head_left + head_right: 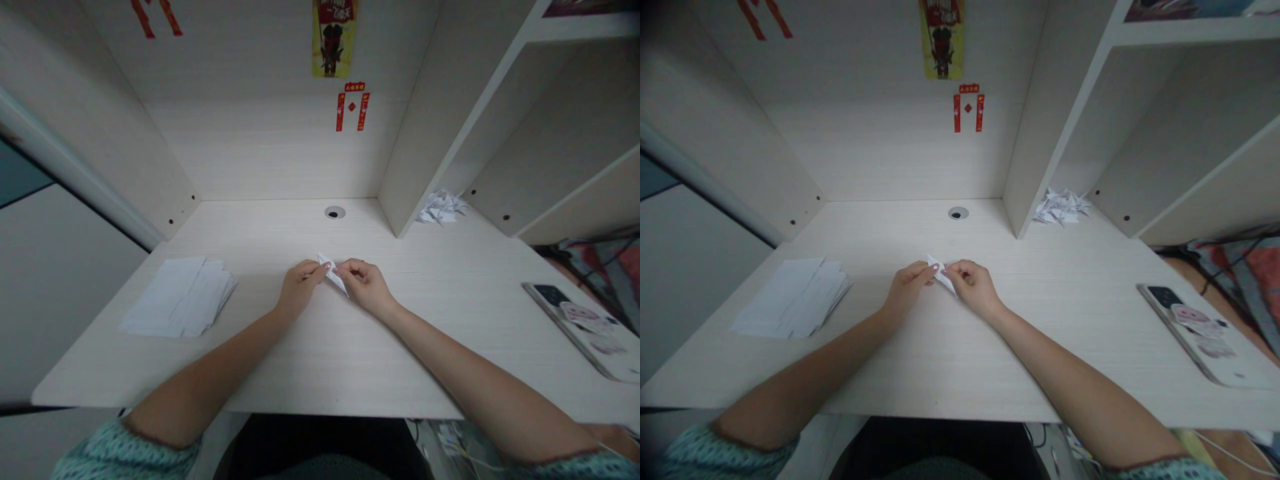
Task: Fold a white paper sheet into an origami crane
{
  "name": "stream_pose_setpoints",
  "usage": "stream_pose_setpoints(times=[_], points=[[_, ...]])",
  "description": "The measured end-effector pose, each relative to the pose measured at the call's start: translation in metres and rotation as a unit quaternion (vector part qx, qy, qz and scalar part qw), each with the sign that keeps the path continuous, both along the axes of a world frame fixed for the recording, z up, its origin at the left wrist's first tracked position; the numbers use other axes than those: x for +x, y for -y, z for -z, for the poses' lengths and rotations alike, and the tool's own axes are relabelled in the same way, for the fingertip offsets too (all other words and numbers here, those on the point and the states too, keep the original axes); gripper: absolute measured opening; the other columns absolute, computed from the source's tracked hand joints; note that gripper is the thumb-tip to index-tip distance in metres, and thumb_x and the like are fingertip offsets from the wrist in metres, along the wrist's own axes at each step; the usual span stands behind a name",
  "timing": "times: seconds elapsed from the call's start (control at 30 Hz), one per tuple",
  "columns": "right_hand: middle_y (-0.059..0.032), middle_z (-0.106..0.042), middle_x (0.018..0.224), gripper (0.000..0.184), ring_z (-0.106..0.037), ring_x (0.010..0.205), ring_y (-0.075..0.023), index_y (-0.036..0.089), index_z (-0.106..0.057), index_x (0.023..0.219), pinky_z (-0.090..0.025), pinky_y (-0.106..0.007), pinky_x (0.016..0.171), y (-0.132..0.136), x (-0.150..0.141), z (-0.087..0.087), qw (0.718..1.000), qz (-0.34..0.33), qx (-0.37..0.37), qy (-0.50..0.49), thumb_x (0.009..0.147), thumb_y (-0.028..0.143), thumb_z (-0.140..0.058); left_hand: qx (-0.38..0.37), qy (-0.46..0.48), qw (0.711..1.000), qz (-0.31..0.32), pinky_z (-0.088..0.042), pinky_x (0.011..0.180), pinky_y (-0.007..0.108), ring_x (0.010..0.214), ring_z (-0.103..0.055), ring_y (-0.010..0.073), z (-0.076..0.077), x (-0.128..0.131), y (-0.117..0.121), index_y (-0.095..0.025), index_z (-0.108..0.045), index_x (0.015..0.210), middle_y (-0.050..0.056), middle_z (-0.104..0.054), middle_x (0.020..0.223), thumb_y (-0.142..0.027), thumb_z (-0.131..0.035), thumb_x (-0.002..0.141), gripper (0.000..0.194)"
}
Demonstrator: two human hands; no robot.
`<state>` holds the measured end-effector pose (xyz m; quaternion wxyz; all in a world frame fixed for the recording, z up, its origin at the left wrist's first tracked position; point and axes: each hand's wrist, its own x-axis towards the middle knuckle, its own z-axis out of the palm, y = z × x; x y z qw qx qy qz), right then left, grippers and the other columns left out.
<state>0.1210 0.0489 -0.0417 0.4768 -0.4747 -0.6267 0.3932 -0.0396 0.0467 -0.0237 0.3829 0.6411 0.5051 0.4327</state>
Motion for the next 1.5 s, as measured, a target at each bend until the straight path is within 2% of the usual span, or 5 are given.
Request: stream_pose_setpoints(times=[0.33,0.6,0.97,1.27,1.5], points=[[-0.0010,-0.063,0.064,0.031,-0.048,0.055,-0.0106,0.016,-0.069,0.069,-0.035,-0.023,0.053,-0.002,-0.001,0.003,0.993,-0.075,-0.061,-0.066,0.071,0.047,-0.067,0.003,0.029,1.000,-0.003,-0.036,0.062,0.024,0.066,-0.049,0.0129,0.000,0.001,0.000,-0.016,-0.059,0.058,0.000,-0.053,0.066,-0.042,-0.056,0.078,0.033],[0.0012,-0.055,0.054,0.032,-0.037,0.048,-0.0073,0.014,-0.067,0.066,-0.026,-0.023,0.047,0.000,0.000,-0.004,0.989,-0.088,-0.096,-0.077,0.068,0.046,-0.069,-0.044,0.036,0.998,-0.022,-0.028,0.052,0.024,0.056,-0.043,0.0114,0.001,0.001,0.001,-0.016,-0.053,0.051,-0.003,-0.043,0.052,-0.049,-0.060,0.073,0.041],[0.0006,-0.056,0.058,0.035,-0.040,0.050,-0.0077,0.014,-0.067,0.069,-0.027,-0.022,0.047,0.000,0.001,0.001,0.985,-0.108,-0.114,-0.070,0.069,0.049,-0.068,-0.063,0.147,0.987,0.011,-0.040,0.071,0.028,0.070,-0.057,0.0163,0.000,0.000,0.001,-0.014,-0.068,0.062,0.003,-0.066,0.068,-0.047,-0.060,0.074,0.036],[-0.0045,-0.068,0.075,0.028,-0.056,0.066,-0.0152,0.016,-0.068,0.077,-0.042,-0.027,0.062,0.000,-0.002,0.004,0.998,-0.050,-0.016,-0.034,0.073,0.044,-0.065,-0.045,0.103,0.994,-0.016,-0.042,0.068,0.027,0.074,-0.058,0.0169,0.003,0.000,-0.003,-0.015,-0.071,0.072,0.007,-0.071,0.087,-0.049,-0.055,0.078,0.038],[-0.0059,-0.067,0.082,0.014,-0.059,0.075,-0.0171,0.019,-0.065,0.076,-0.045,-0.028,0.065,0.004,0.005,-0.006,0.983,0.054,0.159,0.073,0.081,0.031,-0.059,-0.086,0.067,0.994,0.009,-0.043,0.067,0.028,0.072,-0.060,0.0179,0.003,0.001,0.000,-0.016,-0.073,0.074,0.004,-0.069,0.072,-0.052,-0.058,0.074,0.039]])
